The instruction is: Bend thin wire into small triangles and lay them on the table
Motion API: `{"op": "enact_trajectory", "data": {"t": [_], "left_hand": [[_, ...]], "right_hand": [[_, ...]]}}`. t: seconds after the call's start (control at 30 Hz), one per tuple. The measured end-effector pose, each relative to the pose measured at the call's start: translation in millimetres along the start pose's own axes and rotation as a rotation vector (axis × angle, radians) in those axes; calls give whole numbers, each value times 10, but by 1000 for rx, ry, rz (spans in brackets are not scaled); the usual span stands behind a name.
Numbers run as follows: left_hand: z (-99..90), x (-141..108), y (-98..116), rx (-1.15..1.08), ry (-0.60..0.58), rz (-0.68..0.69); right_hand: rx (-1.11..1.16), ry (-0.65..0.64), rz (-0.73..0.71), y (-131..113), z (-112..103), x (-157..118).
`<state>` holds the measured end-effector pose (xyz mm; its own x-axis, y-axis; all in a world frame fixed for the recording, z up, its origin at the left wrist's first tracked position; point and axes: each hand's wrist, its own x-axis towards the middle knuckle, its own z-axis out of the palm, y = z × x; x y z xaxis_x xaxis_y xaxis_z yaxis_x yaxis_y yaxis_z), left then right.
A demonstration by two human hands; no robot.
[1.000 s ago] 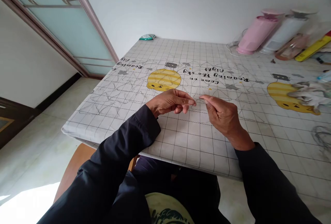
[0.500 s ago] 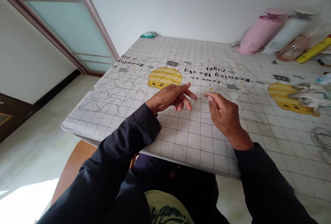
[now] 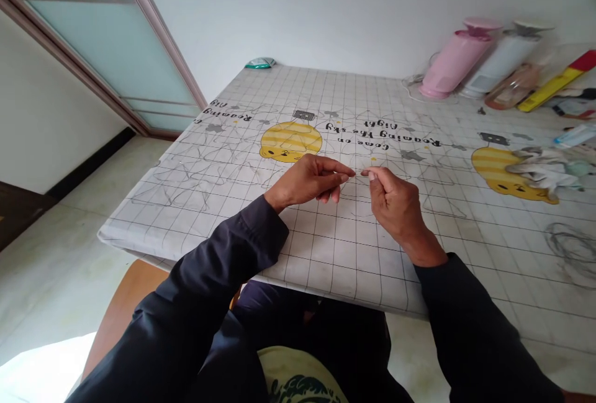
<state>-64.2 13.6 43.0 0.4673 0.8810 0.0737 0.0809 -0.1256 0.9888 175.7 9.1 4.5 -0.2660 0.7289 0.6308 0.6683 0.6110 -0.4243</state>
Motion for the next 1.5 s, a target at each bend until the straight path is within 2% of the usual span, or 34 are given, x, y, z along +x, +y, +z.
{"op": "enact_trajectory", "data": {"t": [0.1, 0.23, 0.43, 0.7, 0.77, 0.83, 0.97, 1.07, 1.33, 1.5], "left_hand": [[108, -2, -16, 53, 65, 37], [252, -4, -25, 90, 96, 35], [377, 0, -59, 123, 92, -38], [460, 15, -128, 178, 96, -12], [463, 19, -124, 180, 135, -29], [443, 23, -116, 170, 186, -47], [357, 28, -88, 149, 248, -42], [308, 20, -63, 131, 234, -29], [306, 22, -111, 69, 182, -23], [218, 37, -101, 38, 179, -23]], "right_hand": [[-57, 58, 38, 15, 67, -21], [-155, 105, 129, 5, 170, -37], [-159, 111, 172, -16, 268, -36], [-119, 81, 219, -40, 290, -14], [-30, 88, 246, -67, 262, 5], [152, 61, 316, -102, 205, 30], [680, -99, 507, -146, 47, 90], [929, -169, 576, -138, -30, 128], [979, -146, 622, -130, 22, 124], [959, -168, 625, -99, -29, 135]]}}
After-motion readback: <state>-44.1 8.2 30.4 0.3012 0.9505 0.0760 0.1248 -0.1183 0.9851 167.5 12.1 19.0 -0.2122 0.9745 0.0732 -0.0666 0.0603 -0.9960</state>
